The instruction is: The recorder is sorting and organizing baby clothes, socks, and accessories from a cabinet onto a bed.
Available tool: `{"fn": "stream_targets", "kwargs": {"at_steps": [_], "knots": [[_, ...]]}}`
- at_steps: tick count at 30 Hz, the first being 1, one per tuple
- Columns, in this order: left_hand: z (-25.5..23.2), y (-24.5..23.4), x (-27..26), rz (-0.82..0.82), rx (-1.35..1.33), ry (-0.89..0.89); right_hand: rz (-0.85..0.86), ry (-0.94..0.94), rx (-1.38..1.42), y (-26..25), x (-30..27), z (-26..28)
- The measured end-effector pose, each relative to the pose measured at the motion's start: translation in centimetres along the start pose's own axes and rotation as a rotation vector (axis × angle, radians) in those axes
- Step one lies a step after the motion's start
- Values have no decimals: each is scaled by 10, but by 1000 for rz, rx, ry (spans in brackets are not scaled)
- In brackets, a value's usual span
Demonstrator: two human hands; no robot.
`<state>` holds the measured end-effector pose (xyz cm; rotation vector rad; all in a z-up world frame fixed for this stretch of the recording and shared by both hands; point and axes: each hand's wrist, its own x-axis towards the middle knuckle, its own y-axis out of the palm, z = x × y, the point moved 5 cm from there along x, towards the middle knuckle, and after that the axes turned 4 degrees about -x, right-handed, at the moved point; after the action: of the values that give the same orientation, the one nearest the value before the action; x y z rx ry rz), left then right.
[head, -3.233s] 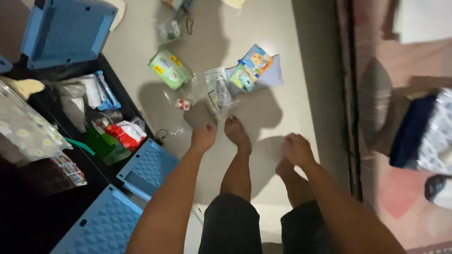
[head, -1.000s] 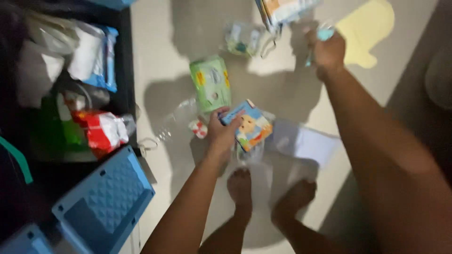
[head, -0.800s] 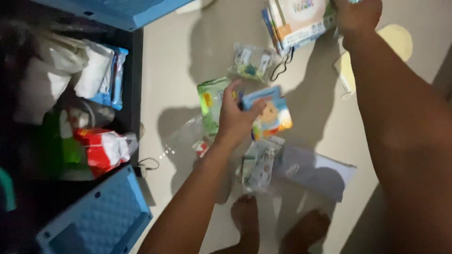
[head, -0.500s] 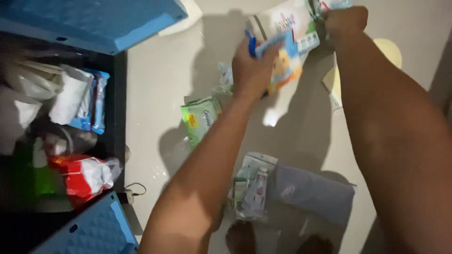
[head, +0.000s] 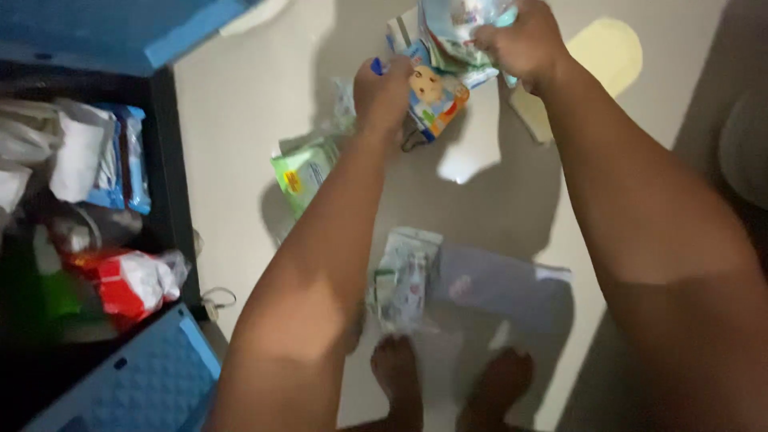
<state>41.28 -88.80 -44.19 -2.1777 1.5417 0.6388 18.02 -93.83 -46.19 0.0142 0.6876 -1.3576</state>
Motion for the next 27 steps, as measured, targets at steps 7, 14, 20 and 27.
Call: {"fn": "stream_targets", "kwargs": {"at_steps": [7, 14, 20, 27], "knots": [[20, -71, -123, -183, 136, 64, -265, -433, -79, -32, -176, 61], [-49, -112, -299, -250, 260, 35, -440, -596, -504, -8, -348, 147], [-129, -107, -368, -126, 398, 302, -410, -435, -714, 7, -416, 239], [-229, -129, -407, -78, 25, 169, -331, -699, -707, 5, -457, 328]]}}
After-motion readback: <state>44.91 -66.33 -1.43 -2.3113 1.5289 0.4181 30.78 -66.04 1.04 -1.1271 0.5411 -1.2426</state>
